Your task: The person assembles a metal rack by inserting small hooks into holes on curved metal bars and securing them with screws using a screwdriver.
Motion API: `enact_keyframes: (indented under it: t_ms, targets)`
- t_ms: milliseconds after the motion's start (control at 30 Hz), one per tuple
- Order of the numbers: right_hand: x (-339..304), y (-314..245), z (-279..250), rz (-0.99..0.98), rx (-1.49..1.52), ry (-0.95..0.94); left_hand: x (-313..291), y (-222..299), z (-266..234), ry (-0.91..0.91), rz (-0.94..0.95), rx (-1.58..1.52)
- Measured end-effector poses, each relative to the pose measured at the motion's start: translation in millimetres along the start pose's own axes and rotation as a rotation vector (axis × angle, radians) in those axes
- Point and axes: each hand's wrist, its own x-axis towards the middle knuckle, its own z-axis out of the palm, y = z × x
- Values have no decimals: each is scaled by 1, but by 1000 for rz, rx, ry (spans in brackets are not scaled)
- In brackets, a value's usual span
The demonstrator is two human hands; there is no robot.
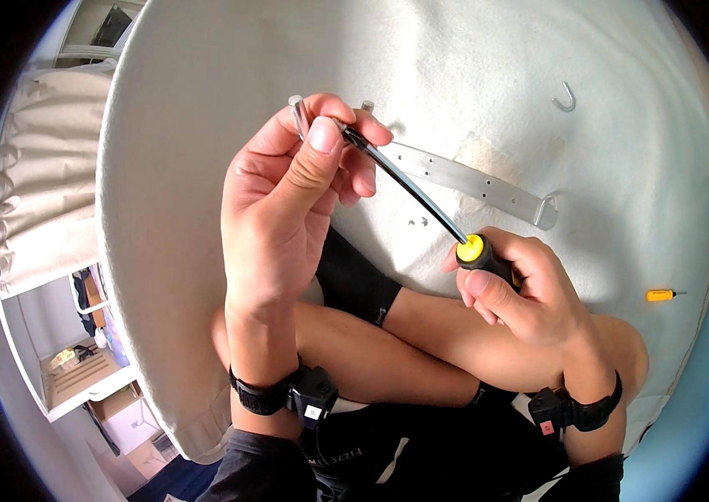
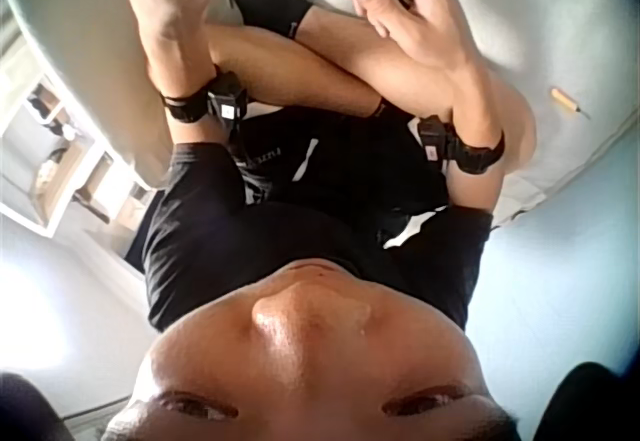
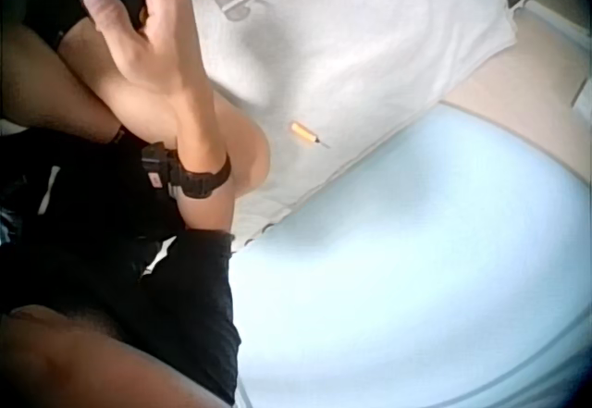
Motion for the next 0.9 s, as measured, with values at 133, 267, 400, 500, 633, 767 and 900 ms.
enact_keyframes:
  t_ms: [133, 267, 400, 500, 633, 767, 900]
  targets:
    - [0, 2, 0, -19, 45, 21, 1, -3, 0, 7, 3, -41]
    - [0, -1, 0, 11, 130, 7, 3, -5, 0, -7, -13, -53]
    - [2, -5, 2, -4, 183, 60, 2, -6, 7, 49, -1, 107]
    - [4, 0, 2, -88, 219, 202, 6, -14, 13, 136, -2, 183]
    - [7, -4, -7, -144, 210, 452, 7, -26, 9, 94, -42, 556]
    - [8, -11, -19, -206, 256, 626, 16, -59, 8, 25, 2, 1185]
    - [8, -14, -30, -227, 306, 690, 27, -103, 18, -192, 134, 1235]
